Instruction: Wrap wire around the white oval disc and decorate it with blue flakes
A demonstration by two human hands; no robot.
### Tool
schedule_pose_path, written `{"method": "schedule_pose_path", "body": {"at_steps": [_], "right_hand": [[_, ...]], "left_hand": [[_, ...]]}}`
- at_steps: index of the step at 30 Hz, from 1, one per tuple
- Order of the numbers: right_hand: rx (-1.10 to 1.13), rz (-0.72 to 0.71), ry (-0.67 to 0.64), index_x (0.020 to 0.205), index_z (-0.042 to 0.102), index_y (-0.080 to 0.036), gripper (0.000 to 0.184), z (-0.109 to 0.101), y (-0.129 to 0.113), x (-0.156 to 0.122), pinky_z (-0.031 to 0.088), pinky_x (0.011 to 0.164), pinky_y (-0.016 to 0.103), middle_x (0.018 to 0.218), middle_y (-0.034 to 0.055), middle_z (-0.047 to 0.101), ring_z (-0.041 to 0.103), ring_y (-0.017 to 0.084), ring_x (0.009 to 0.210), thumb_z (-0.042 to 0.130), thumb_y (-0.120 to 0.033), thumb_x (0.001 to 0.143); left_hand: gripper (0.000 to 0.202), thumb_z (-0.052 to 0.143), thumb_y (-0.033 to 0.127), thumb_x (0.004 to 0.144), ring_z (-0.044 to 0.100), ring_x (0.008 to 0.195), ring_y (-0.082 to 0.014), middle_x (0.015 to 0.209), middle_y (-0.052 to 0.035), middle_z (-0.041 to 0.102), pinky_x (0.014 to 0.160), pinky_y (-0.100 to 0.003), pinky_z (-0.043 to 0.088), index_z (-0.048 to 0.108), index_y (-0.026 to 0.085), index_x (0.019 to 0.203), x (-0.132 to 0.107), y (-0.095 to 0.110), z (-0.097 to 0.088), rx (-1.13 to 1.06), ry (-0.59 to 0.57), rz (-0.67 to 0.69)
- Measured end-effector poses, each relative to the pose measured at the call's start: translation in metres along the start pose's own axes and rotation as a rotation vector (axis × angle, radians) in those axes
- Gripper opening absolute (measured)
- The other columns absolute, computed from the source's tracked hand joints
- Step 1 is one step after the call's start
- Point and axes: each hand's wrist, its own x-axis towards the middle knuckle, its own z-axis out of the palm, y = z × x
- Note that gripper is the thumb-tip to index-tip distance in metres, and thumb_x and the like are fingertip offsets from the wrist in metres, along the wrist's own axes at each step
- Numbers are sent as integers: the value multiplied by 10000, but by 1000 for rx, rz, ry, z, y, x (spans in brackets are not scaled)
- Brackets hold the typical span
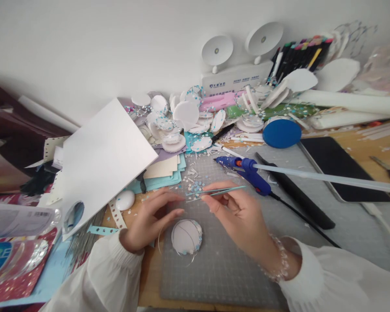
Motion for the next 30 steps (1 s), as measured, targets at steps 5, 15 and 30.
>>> {"method": "schedule_pose_path", "body": {"at_steps": [5, 15, 30], "right_hand": [[8, 63, -105, 849, 709, -229, 66, 2, -1, -1, 510, 438, 229, 703, 10, 673, 602, 116, 521, 687, -284, 820], [66, -1, 12, 916, 696, -267, 69, -6, 1, 1, 490, 432, 226, 747, -9, 682, 567, 92, 500, 684, -276, 849], [32, -6, 69, 914, 686, -272, 60, -10, 3, 2, 508, 448, 264, 811, 14, 676, 566, 106, 516, 670, -275, 856]], "left_hand": [[302, 764, 339, 795, 621, 798, -173, 896, -70, 695, 725, -283, 506, 721, 181, 1049, 2, 2, 2, -136, 94, -54], [151, 655, 264, 883, 617, 728, -168, 748, -53, 678, 651, -270, 479, 702, 157, 786, 2, 0, 2, -91, 166, -119], [135, 751, 290, 803, 633, 673, -162, 702, -16, 712, 639, -273, 491, 706, 190, 725, -1, -2, 2, 43, 323, -149]]}}
